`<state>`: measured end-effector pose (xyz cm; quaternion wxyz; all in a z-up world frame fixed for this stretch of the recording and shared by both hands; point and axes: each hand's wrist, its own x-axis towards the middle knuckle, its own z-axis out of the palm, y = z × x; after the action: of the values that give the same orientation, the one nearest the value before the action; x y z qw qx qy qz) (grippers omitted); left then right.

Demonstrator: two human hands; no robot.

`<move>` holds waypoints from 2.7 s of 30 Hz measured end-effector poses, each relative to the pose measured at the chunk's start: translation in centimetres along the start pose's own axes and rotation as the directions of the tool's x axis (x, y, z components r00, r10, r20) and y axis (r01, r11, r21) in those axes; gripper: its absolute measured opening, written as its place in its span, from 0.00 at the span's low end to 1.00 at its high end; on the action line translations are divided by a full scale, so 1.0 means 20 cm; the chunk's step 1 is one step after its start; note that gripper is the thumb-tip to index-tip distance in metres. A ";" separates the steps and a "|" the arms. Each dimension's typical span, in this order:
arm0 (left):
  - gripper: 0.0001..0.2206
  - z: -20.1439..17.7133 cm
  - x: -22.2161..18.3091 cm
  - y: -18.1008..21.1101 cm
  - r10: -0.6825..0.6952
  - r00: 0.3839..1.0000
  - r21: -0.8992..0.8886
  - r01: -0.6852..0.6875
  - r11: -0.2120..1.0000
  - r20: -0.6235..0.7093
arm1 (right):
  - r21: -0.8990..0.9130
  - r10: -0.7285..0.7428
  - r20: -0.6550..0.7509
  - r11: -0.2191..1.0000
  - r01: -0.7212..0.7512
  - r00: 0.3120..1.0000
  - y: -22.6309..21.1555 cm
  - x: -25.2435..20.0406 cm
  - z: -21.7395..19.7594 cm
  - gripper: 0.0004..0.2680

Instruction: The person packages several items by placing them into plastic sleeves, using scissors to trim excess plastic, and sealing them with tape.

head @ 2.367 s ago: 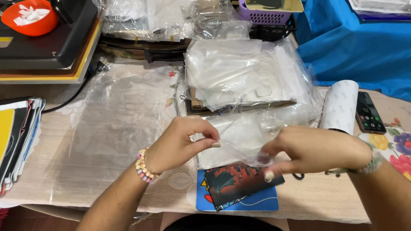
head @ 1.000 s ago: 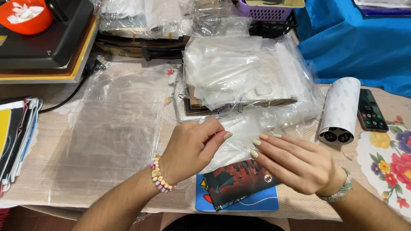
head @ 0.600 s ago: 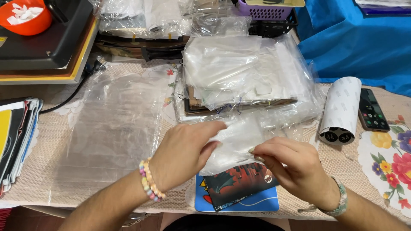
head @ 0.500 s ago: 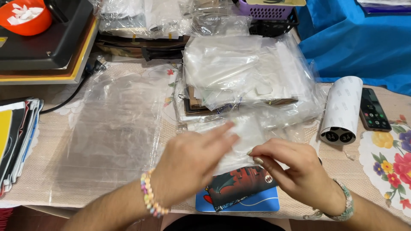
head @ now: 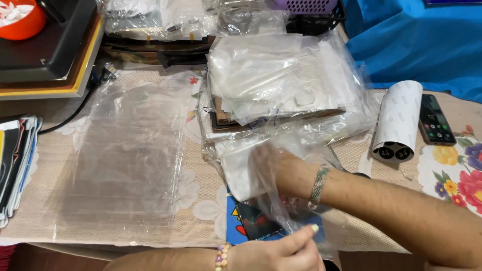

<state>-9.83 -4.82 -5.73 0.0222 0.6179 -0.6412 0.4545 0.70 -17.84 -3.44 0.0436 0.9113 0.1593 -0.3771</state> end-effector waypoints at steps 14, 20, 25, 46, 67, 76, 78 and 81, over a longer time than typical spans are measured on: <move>0.16 0.26 -0.11 -0.15 -0.614 0.694 -0.490 0.711 0.504 0.376 | 0.090 -0.260 -0.601 0.917 0.387 0.756 0.11 0.18 0.44 0.23; 0.07 0.15 0.01 -0.20 -0.417 0.892 -0.597 0.241 0.765 -0.174 | -0.231 -0.262 -0.788 0.965 0.126 0.557 0.22 0.21 0.33 0.40; 0.22 0.24 -0.16 -0.21 -0.299 0.954 -0.634 0.222 0.741 -0.015 | -0.074 -0.233 -0.729 0.962 0.264 0.644 0.30 0.24 0.18 0.28; 0.31 0.31 -0.69 -0.35 -0.481 0.606 -0.311 0.769 0.559 0.634 | -0.287 -0.340 -0.707 0.939 0.188 0.620 0.34 0.13 0.68 0.28; 0.30 0.34 -0.72 -0.34 -0.521 0.684 -0.344 0.718 0.605 0.511 | 0.085 -0.008 -0.935 0.965 0.247 0.355 0.37 -0.12 0.61 0.02; 0.29 0.19 -0.51 -0.46 -0.479 0.678 -0.585 0.730 0.353 0.557 | -0.068 -0.077 -0.898 0.997 0.037 0.434 0.35 -0.45 0.38 0.16; 0.36 0.16 -0.38 -0.54 -0.540 0.608 -0.691 0.720 0.065 0.582 | 0.141 -0.006 -0.897 0.944 0.298 0.441 0.46 -0.42 0.37 0.14; 0.32 0.26 -0.18 -0.68 -0.488 0.551 -0.612 0.790 0.041 0.677 | 0.093 -0.040 -0.943 0.922 0.376 0.330 0.47 -0.51 0.14 0.11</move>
<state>4.94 -2.84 -3.33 0.4531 0.7802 -0.4159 -0.1141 -4.87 -29.85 1.39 -0.2397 0.9292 0.2145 0.1822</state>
